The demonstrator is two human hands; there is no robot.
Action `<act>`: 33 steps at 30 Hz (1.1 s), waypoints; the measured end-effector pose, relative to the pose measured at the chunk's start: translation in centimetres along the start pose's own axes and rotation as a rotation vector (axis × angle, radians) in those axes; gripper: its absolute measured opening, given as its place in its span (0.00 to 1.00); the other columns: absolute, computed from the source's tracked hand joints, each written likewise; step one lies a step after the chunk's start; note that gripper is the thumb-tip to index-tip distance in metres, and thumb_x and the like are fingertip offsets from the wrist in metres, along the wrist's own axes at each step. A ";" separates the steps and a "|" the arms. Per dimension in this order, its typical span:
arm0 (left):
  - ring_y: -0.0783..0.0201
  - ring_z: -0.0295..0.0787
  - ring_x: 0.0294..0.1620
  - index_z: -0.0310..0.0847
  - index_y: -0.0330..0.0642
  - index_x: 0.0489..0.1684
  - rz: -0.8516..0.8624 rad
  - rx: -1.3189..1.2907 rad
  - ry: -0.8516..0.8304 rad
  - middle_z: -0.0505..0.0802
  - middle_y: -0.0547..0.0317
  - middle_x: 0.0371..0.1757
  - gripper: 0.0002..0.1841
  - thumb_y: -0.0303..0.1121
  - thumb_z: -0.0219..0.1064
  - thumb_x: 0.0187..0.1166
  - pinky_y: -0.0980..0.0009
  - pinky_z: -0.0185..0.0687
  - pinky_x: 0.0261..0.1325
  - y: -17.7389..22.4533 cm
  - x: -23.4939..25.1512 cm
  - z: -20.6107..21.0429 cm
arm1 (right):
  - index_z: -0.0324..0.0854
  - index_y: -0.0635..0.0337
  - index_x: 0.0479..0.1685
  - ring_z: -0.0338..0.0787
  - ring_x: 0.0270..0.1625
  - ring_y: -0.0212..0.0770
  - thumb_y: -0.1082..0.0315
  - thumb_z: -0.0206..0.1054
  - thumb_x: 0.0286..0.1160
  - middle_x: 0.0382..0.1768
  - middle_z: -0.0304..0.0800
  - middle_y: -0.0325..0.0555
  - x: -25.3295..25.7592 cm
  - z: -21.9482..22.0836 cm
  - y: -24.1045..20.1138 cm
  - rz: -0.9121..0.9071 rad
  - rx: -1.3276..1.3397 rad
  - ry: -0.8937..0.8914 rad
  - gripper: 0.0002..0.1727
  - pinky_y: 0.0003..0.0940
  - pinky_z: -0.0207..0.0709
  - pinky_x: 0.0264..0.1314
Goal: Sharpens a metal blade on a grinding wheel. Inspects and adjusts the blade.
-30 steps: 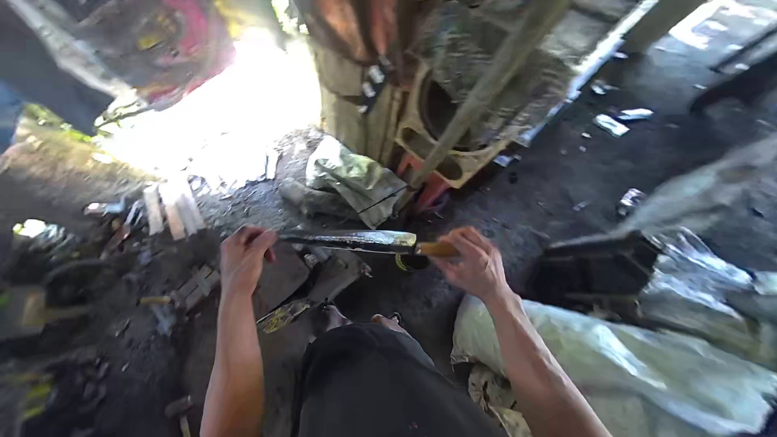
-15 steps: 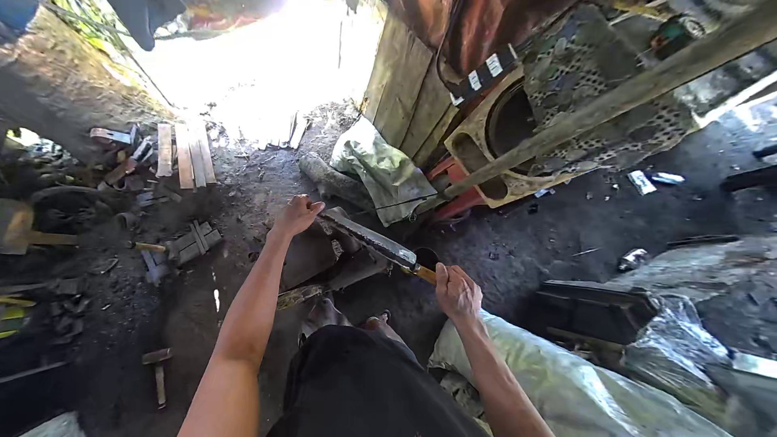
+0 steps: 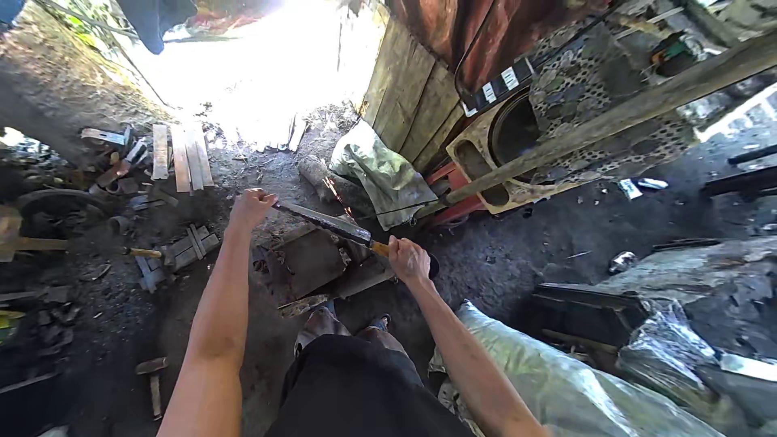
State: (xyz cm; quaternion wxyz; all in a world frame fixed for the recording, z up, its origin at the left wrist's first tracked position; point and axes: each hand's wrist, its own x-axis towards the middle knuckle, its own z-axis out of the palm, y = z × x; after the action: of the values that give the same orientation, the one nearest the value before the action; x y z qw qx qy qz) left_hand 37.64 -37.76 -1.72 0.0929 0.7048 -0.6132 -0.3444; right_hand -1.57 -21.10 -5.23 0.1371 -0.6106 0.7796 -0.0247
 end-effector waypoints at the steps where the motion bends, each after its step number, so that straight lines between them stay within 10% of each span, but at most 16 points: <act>1: 0.38 0.90 0.50 0.89 0.36 0.46 0.018 -0.008 -0.005 0.93 0.38 0.44 0.26 0.56 0.66 0.83 0.29 0.79 0.57 0.5 0.0 0.5 | 0.89 0.56 0.33 0.95 0.47 0.53 0.45 0.37 0.90 0.42 0.94 0.49 -0.6 0.0 0.6 0.016 -0.004 0.005 0.36 0.58 0.84 0.44; 9: 0.44 0.91 0.49 0.88 0.41 0.45 0.200 0.024 -0.168 0.93 0.45 0.43 0.27 0.60 0.61 0.84 0.34 0.82 0.54 5.2 -0.4 7.0 | 0.87 0.62 0.31 0.94 0.51 0.58 0.46 0.35 0.91 0.42 0.94 0.56 -5.5 -1.0 7.4 0.187 -0.014 -0.020 0.38 0.62 0.82 0.49; 22: 0.38 0.89 0.48 0.88 0.35 0.42 -0.009 -0.016 -0.014 0.92 0.38 0.42 0.28 0.58 0.65 0.83 0.31 0.79 0.54 -1.2 -0.1 0.3 | 0.87 0.57 0.32 0.94 0.52 0.53 0.44 0.36 0.90 0.43 0.95 0.50 0.9 -1.5 -0.7 0.022 -0.021 -0.097 0.36 0.58 0.83 0.49; 33: 0.44 0.91 0.50 0.89 0.43 0.41 0.243 0.047 -0.181 0.93 0.46 0.42 0.27 0.61 0.61 0.83 0.34 0.82 0.54 5.8 -1.5 8.7 | 0.87 0.61 0.35 0.93 0.54 0.60 0.43 0.34 0.92 0.43 0.94 0.58 -6.0 -1.9 9.9 0.231 -0.032 -0.125 0.39 0.64 0.82 0.53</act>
State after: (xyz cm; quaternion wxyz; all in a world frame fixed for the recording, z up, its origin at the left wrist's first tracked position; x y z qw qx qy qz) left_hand 27.83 -35.20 -4.44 0.0620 0.5934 -0.7078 -0.3783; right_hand -10.12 -13.06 -4.38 0.1776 -0.5191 0.8350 0.0419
